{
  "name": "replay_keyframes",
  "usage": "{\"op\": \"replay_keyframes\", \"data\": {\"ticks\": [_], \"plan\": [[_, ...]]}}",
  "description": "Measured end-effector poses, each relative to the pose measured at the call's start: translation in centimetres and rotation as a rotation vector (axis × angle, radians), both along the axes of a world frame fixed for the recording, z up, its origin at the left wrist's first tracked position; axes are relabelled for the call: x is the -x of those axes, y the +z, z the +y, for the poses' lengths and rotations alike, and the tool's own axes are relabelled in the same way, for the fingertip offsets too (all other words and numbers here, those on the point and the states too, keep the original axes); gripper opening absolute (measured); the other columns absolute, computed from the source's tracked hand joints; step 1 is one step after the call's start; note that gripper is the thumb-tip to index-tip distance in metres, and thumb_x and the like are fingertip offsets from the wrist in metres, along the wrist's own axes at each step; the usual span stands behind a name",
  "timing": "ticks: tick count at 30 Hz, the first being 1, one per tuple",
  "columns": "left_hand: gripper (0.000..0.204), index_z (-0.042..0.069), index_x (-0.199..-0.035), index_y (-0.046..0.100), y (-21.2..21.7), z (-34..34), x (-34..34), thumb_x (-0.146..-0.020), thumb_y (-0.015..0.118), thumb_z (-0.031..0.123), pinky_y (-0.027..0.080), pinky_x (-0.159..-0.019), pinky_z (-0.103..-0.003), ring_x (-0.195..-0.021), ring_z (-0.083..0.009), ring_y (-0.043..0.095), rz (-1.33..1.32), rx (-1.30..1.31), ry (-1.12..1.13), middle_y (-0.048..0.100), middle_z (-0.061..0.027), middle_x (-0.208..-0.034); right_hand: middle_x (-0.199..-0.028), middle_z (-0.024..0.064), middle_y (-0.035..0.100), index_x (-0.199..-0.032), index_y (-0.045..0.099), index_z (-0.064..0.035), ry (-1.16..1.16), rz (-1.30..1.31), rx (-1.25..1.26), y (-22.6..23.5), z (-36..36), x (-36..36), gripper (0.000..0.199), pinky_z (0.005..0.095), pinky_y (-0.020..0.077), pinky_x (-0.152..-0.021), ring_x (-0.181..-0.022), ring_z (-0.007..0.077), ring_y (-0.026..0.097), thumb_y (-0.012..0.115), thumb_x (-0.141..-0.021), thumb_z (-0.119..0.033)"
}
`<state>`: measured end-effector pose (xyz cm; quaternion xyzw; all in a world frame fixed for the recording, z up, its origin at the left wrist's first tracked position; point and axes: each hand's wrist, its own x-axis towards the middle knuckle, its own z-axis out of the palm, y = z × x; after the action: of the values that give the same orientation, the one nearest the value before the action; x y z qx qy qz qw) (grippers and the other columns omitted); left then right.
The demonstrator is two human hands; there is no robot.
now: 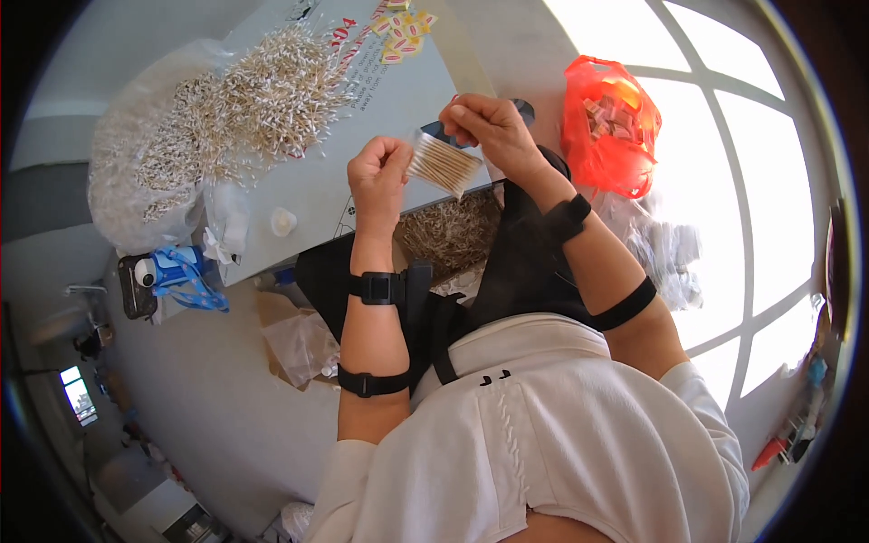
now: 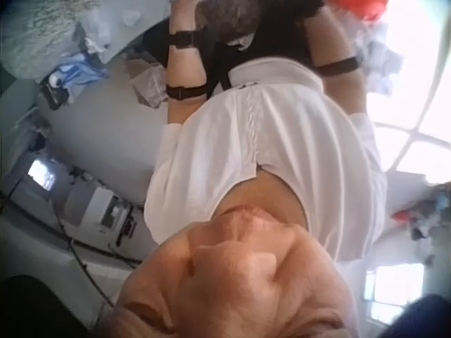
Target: The recorder is manually packaging small bundles of cotton swabs into plastic bags.
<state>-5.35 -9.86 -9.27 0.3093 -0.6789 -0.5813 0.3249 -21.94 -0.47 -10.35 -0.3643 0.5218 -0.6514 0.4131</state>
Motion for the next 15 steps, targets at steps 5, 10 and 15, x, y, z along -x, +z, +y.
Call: {"op": "replay_keyframes", "data": {"ticks": [5, 10, 15], "plan": [[0.014, 0.001, -0.081, 0.056, -0.1, 1.5, -1.7, -0.089, 0.060, 0.011, 0.037, -0.049, -0.022, -0.055, -0.0100, 0.047, 0.581, -0.723, 0.096, 0.059, -0.0062, -0.073, -0.095, 0.0056, 0.063, -0.114, 0.060, -0.0002, 0.007, -0.308, 0.040, 0.5, 3.6, -2.1, 0.040, 0.0232, 0.0438, -0.072, -0.080, 0.0088, 0.053, 0.063, -0.089, -0.031], [0.008, 0.004, -0.094, 0.057, 1.5, 4.8, -0.7, -0.089, 0.051, 0.008, 0.047, -0.071, -0.031, -0.074, -0.0151, 0.056, 0.590, -0.738, 0.050, 0.056, -0.0026, -0.079, -0.116, 0.0038, 0.054, -0.130, 0.052, -0.0085, 0.111, -0.007, 0.218, 5.0, 4.3, -6.4, 0.061, 0.0269, 0.0457, -0.075, -0.085, 0.0114, 0.054, 0.076, -0.075, -0.022], [0.017, 0.007, -0.106, 0.055, 2.9, 5.5, -1.5, -0.093, 0.048, 0.016, 0.049, -0.085, -0.036, -0.087, -0.0174, 0.059, 0.560, -0.708, 0.092, 0.059, -0.0038, -0.091, -0.118, 0.0048, 0.052, -0.130, 0.051, -0.0071, 0.024, -0.004, 0.314, 7.2, 5.1, -8.1, 0.058, 0.0248, 0.0465, -0.073, -0.080, 0.0100, 0.053, 0.075, -0.078, -0.020]]}}
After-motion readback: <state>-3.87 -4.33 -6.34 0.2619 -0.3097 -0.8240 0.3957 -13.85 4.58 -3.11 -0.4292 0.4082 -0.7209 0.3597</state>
